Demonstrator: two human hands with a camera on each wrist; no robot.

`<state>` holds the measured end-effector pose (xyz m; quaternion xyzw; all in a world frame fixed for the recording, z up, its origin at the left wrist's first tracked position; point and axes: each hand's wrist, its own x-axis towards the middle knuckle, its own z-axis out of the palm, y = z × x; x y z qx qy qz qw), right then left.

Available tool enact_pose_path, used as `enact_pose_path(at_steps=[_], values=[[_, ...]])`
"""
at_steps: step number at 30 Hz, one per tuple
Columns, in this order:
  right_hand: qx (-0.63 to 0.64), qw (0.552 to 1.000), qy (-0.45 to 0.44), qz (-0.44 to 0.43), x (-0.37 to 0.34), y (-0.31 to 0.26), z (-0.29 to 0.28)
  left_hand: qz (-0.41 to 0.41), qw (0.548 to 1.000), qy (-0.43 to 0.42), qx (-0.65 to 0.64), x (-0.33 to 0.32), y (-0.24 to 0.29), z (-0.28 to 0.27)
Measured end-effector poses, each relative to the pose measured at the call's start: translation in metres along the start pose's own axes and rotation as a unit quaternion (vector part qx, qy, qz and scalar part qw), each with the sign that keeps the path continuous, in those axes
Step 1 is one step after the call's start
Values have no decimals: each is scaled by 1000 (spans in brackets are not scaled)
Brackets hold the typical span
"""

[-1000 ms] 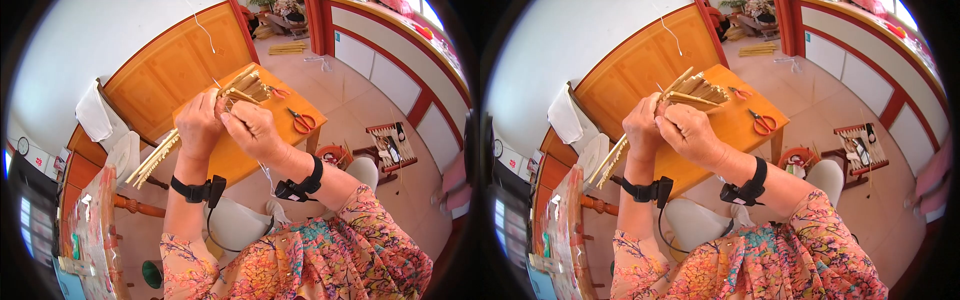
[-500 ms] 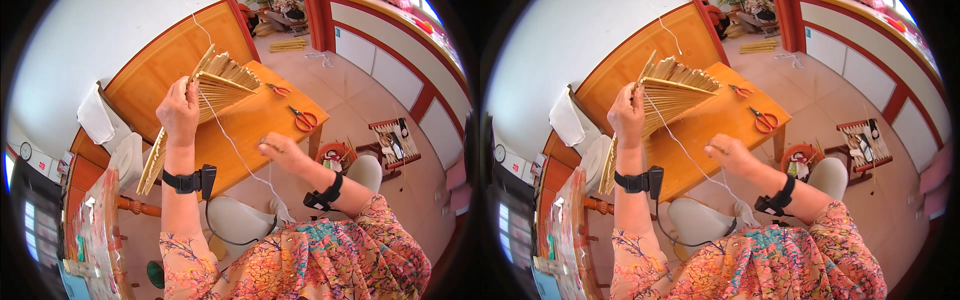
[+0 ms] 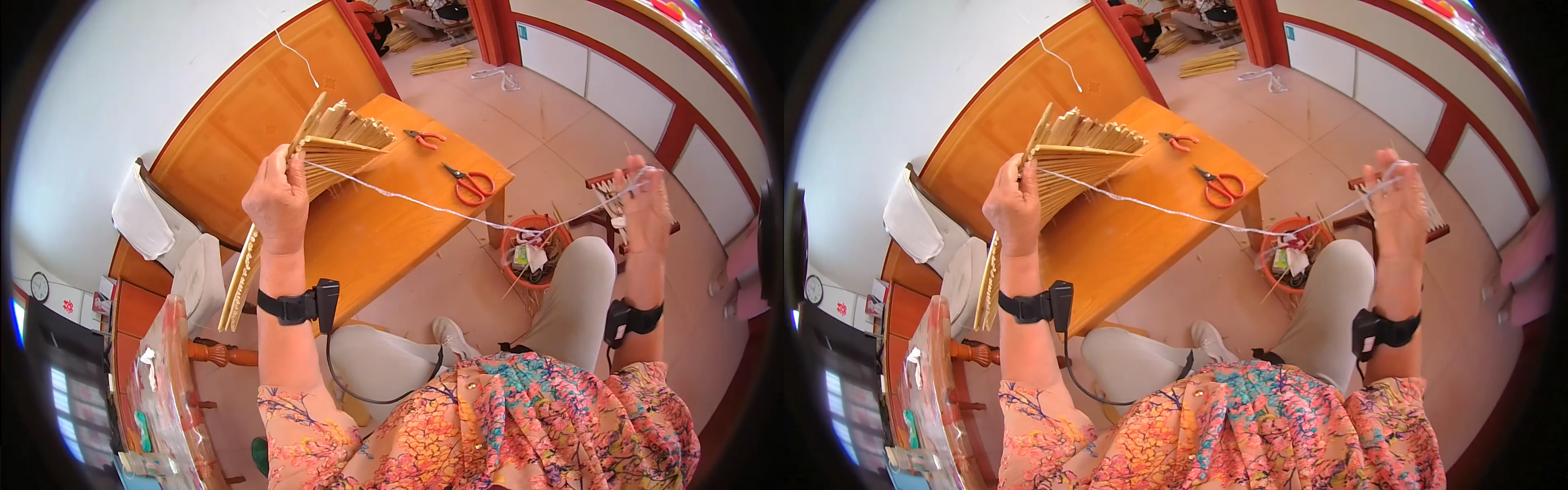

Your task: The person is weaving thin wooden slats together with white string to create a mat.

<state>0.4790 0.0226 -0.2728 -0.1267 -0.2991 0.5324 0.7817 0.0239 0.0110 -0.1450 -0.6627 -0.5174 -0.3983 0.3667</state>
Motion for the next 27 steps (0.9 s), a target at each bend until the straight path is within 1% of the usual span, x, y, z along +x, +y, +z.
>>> enact_pose_path(at_steps=[1, 3, 4, 5, 6, 7, 9, 10, 12, 13, 14, 15, 16, 18, 19, 20, 21, 22, 24, 25, 27], values=[[3, 1000, 1, -1, 0, -9, -12, -7, 1000, -4, 1, 1, -1, -1], [-60, 988, 96, -105, 0, -26, -45, -18, 1000, -10, 1, 1, -6, -1], [-57, 988, 98, -105, 2, -34, -72, -15, 1000, -11, 2, 2, -8, 0], [-125, 970, 160, -133, 5, -40, -104, 9, 1000, 9, 2, 4, -11, 2], [-192, 943, 219, -160, 4, -44, -125, 34, 999, 29, 2, 6, -14, 4], [-190, 943, 222, -159, 1, -50, -132, 37, 999, 28, 2, 7, -16, 4], [-209, 926, 286, -134, -9, -68, -138, 30, 999, 10, 8, 11, -19, 5], [-208, 925, 289, -133, -18, -73, -136, 33, 999, 7, 7, 12, -20, 6], [-304, 904, 249, -169, -33, -82, -132, 19, 1000, -2, 2, 16, -22, 6], [-304, 903, 252, -168, -34, -87, -142, 20, 1000, -4, 1, 17, -23, 6], [-243, 916, 281, -151, -41, -90, -168, 26, 1000, 1, 4, 11, -24, 4], [-185, 925, 307, -128, -42, -93, -171, 28, 1000, 0, 8, 10, -24, 4], [-185, 925, 308, -129, -48, -90, -175, 28, 1000, 0, 8, 10, -24, 4], [-259, 909, 282, -166, -70, -81, -178, 30, 1000, 2, 10, 10, -24, 4], [-259, 909, 282, -165, -72, -84, -198, 29, 1000, 2, 11, 10, -24, 4], [-202, 899, 362, -142, -69, -95, -241, 28, 1000, 1, 7, 10, -23, 3], [-143, 880, 438, -116, -67, -104, -283, 26, 1000, 1, 3, 10, -23, 4], [-144, 880, 437, -115, -70, -111, -319, 25, 1000, 1, 5, 10, -23, 4], [-82, 874, 469, -99, -87, -120, -379, 36, 999, 6, 10, 9, -25, 4], [-81, 874, 470, -97, -96, -123, -392, 37, 999, 5, 11, 10, -25, 4], [-120, 877, 443, -140, -121, -129, -415, 34, 999, 1, 13, 10, -24, 3]])
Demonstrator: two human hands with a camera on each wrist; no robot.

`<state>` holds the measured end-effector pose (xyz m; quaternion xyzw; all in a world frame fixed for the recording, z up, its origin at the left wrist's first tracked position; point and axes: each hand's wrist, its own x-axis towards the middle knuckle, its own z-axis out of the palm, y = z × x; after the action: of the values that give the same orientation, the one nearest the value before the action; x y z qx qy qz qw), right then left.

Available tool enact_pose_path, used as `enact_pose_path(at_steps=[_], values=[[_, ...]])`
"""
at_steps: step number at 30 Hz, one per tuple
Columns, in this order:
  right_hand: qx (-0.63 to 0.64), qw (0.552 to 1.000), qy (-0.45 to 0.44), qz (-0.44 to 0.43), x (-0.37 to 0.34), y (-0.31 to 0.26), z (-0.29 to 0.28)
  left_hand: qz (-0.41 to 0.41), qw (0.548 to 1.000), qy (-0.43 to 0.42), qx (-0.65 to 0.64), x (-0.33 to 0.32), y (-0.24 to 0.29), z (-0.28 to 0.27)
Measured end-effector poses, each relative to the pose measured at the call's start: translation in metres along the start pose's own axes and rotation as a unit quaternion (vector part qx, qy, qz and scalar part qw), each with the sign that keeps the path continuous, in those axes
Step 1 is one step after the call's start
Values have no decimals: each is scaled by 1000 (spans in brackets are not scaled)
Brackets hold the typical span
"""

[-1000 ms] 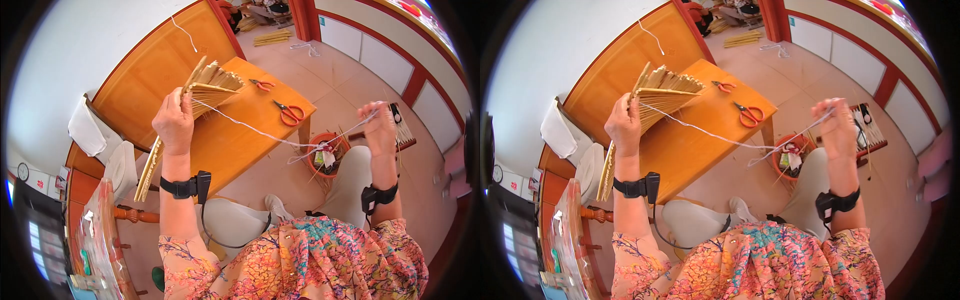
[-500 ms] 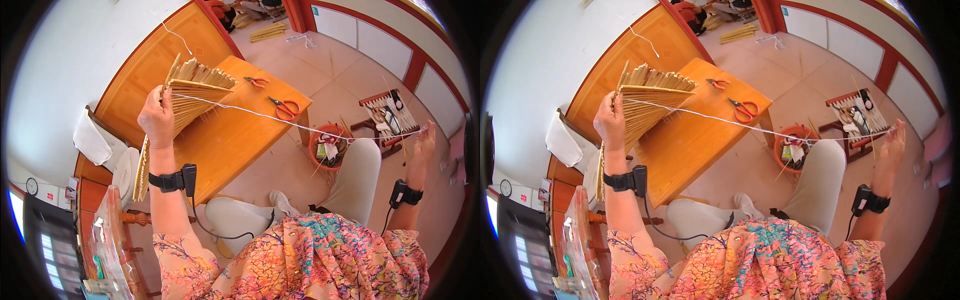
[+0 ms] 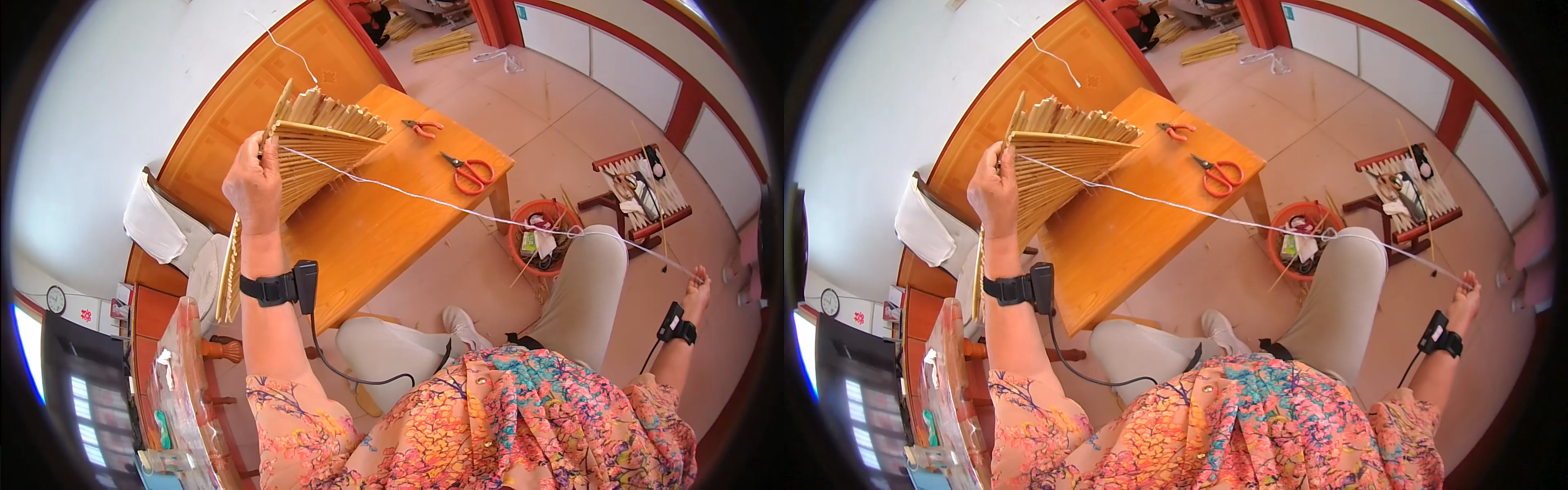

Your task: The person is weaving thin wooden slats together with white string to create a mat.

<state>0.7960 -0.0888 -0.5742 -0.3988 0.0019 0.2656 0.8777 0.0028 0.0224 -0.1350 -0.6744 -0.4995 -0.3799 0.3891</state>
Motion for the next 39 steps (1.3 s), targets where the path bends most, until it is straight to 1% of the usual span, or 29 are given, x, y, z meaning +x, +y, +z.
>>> enact_pose_path(at_steps=[3, 5, 6, 8, 9, 11, 12, 13, 14, 15, 16, 20, 23, 26, 31, 34, 35, 36, 37, 39], values=[[-128, 990, 35, -47, 93, -16, -112, 6, 1000, 12, -11, 1, -3, 3], [-157, 980, 111, -46, 62, -32, -105, 0, 1000, 6, -16, 3, -3, 2], [-167, 979, 111, -26, 68, -42, -120, -6, 1000, 1, -19, 2, -3, 0], [-213, 973, 80, 23, 84, -76, -179, -6, 1000, 3, -22, 4, -2, 2], [-250, 966, 51, 47, 87, -91, -202, -7, 1000, 4, -24, 3, -3, 1], [-363, 931, -10, -21, 102, -99, -248, -10, 1000, 1, -26, 5, -5, 1], [-259, 965, 40, 19, 112, -107, -289, -14, 1000, -1, -27, 4, -7, 1], [-147, 983, 99, 46, 99, -117, -304, -13, 1000, 1, -26, 5, -7, 2], [-192, 971, 143, 13, 97, -132, -302, -14, 1000, -2, -28, 5, -9, 4], [-222, 960, 172, -12, 80, -138, -288, -15, 1000, -1, -26, 6, -10, 3], [-240, 951, 195, -26, 67, -148, -287, -14, 1000, 1, -24, 6, -9, 3], [-315, 912, 256, -66, 34, -186, -304, -16, 1000, -10, -11, 9, -13, 4], [-376, 871, 303, -86, 8, -209, -319, -16, 1000, -11, -7, 11, -15, 5], [-442, 818, 353, -102, -26, -240, -329, -17, 1000, -13, -11, 14, -15, 4], [-537, 722, 423, -104, -81, -284, -324, -18, 1000, -19, 0, 12, -20, 7], [-566, 685, 449, -96, -116, -302, -326, -11, 1000, -13, -3, 13, -22, 9], [-552, 688, 461, -97, -126, -306, -325, -12, 1000, -16, -1, 12, -21, 7], [-645, 609, 455, -70, -137, -315, -323, -12, 1000, -19, -2, 14, -22, 8], [-668, 580, 461, -69, -143, -323, -324, -14, 1000, -20, -2, 15, -24, 9], [-684, 553, 470, -75, -156, -336, -324, -4, 1000, -11, -9, 15, -28, 12]])
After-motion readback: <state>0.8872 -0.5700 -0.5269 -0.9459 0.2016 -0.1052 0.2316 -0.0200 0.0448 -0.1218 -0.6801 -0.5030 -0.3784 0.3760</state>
